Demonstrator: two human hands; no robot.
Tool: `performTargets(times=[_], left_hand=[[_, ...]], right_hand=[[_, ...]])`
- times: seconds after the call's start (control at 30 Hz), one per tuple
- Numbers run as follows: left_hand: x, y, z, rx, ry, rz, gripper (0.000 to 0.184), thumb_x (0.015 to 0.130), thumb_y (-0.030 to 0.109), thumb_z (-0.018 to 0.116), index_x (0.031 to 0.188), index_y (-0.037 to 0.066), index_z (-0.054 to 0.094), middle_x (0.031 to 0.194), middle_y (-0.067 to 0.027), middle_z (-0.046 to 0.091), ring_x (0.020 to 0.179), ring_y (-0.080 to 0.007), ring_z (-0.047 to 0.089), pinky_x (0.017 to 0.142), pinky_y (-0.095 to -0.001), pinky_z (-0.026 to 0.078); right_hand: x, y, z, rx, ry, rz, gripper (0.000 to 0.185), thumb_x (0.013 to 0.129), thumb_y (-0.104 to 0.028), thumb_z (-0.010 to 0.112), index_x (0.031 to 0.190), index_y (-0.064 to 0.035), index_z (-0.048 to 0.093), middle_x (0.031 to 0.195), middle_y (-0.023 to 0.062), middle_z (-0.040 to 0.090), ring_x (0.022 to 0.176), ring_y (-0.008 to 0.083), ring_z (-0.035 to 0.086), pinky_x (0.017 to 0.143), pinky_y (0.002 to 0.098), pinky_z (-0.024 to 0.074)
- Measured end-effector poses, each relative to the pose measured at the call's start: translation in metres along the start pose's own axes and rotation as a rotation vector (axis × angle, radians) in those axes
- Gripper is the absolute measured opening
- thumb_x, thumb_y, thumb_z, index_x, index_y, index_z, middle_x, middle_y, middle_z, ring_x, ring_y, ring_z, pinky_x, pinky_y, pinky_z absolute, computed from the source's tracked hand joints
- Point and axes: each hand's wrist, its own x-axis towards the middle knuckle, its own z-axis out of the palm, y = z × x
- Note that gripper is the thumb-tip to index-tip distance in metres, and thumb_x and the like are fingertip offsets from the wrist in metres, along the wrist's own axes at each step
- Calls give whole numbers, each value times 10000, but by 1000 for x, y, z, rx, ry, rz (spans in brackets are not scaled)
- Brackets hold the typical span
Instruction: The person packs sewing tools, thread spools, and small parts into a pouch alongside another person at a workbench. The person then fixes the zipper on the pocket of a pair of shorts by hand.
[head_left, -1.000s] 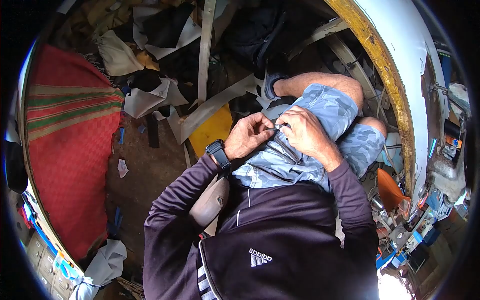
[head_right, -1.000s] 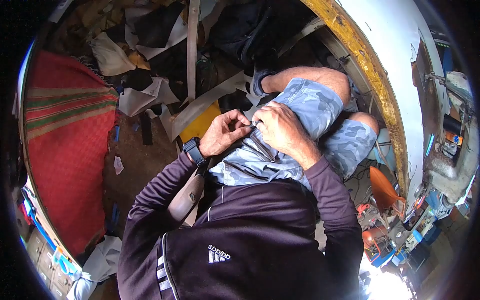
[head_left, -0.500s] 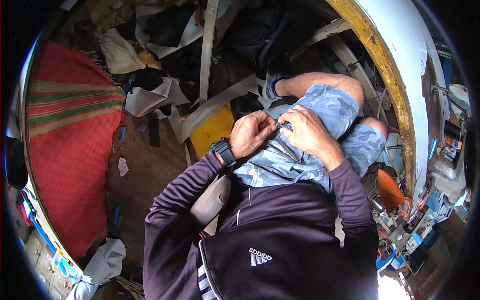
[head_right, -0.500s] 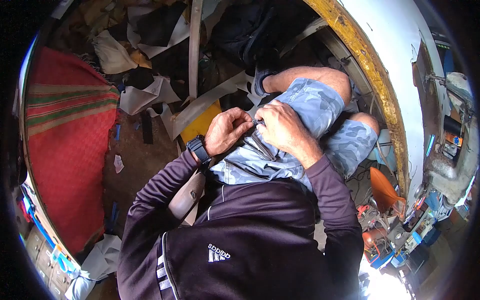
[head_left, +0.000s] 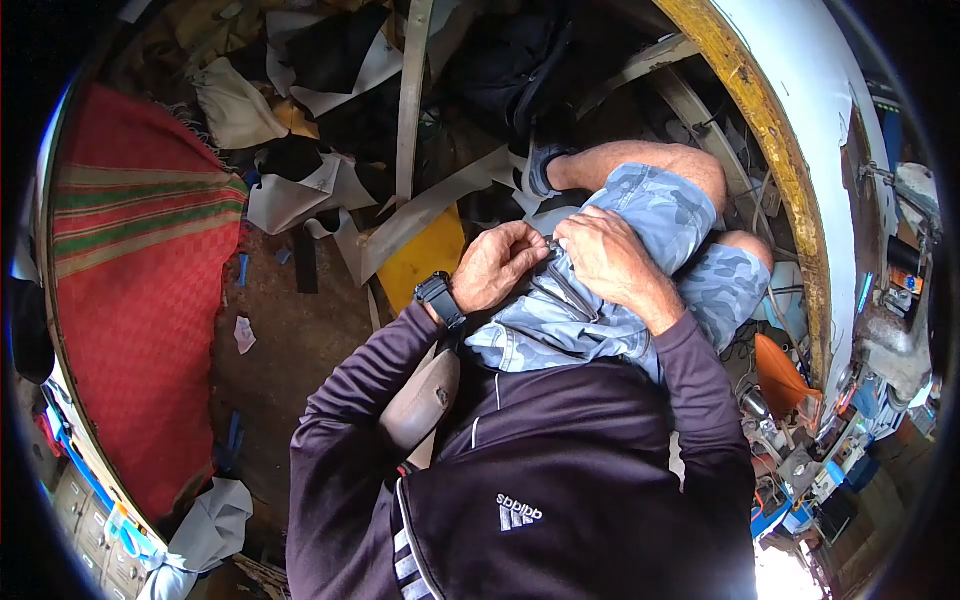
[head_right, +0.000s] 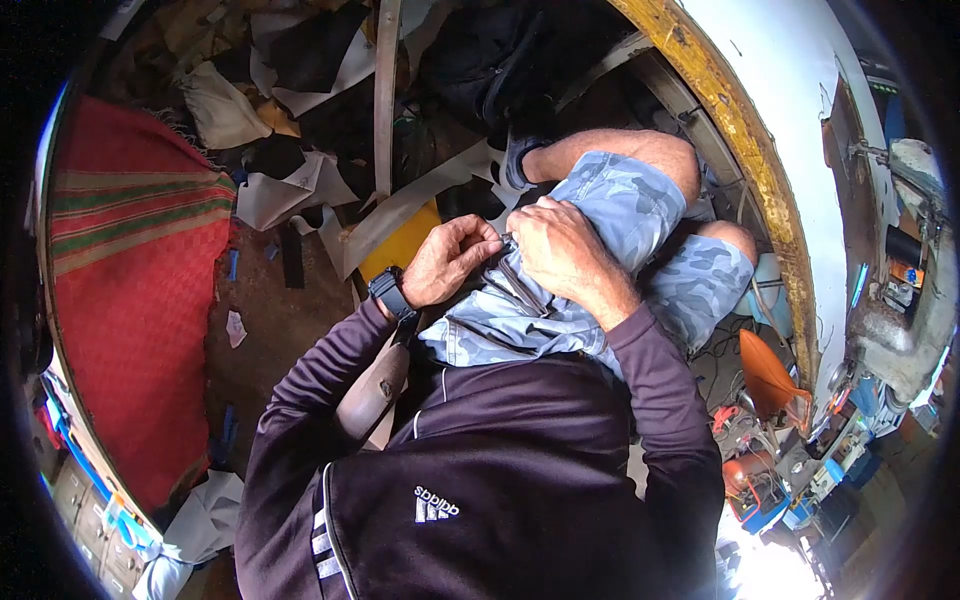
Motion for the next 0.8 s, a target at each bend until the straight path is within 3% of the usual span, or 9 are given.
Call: performTargets(times=[0.07,0.17,0.27,0.3,0.43,0.57,0.8], left_hand=[[0,1,0,-134,-22,-31,178,1051,170,679,1064,-5,651,905,36,604,817,-43,512,707,-234,459],[0,1,0,-96,11,1,181,1017,175,722,1083,16,663,833,15,583,747,-66,507,663,-252,446],[-3,28,-3,434,90,88,209,972,177,766,1103,39,681,781,-38,580,674,-122,521,632,-288,458],[-1,23,0,483,141,186,244,900,151,798,1103,56,702,773,-95,607,634,-204,569,610,-331,473],[6,6,3,562,243,415,240,795,69,785,1026,62,722,805,-108,654,682,-287,647,616,-373,502],[8,0,-6,766,300,649,216,772,43,781,968,87,702,762,-74,602,668,-300,624,617,-413,502],[5,6,-10,834,222,803,245,756,62,803,972,85,690,735,-81,574,636,-298,592,586,-400,471]], right_hand=[[0,-1,-1,-12,-12,17,117,894,-95,604,968,-21,657,965,153,706,983,359,644,910,483,493],[0,-2,-1,5,1,25,122,930,-119,598,973,-20,656,967,152,706,981,355,647,905,482,492],[2,-5,-3,39,-1,30,152,966,-155,597,982,-18,660,981,149,710,979,356,644,901,479,492],[3,-4,-4,66,-15,45,167,974,-167,598,997,-16,665,987,146,712,983,356,642,901,478,492],[7,-6,-16,304,-103,186,212,944,-191,668,1025,4,690,972,147,684,1010,349,635,909,459,500],[5,-2,1,77,140,-18,201,826,-134,753,972,-2,711,1067,139,665,1067,332,613,948,452,497],[13,2,0,-6,59,-75,117,806,-90,718,902,-23,710,952,100,667,1002,327,613,912,469,495]])
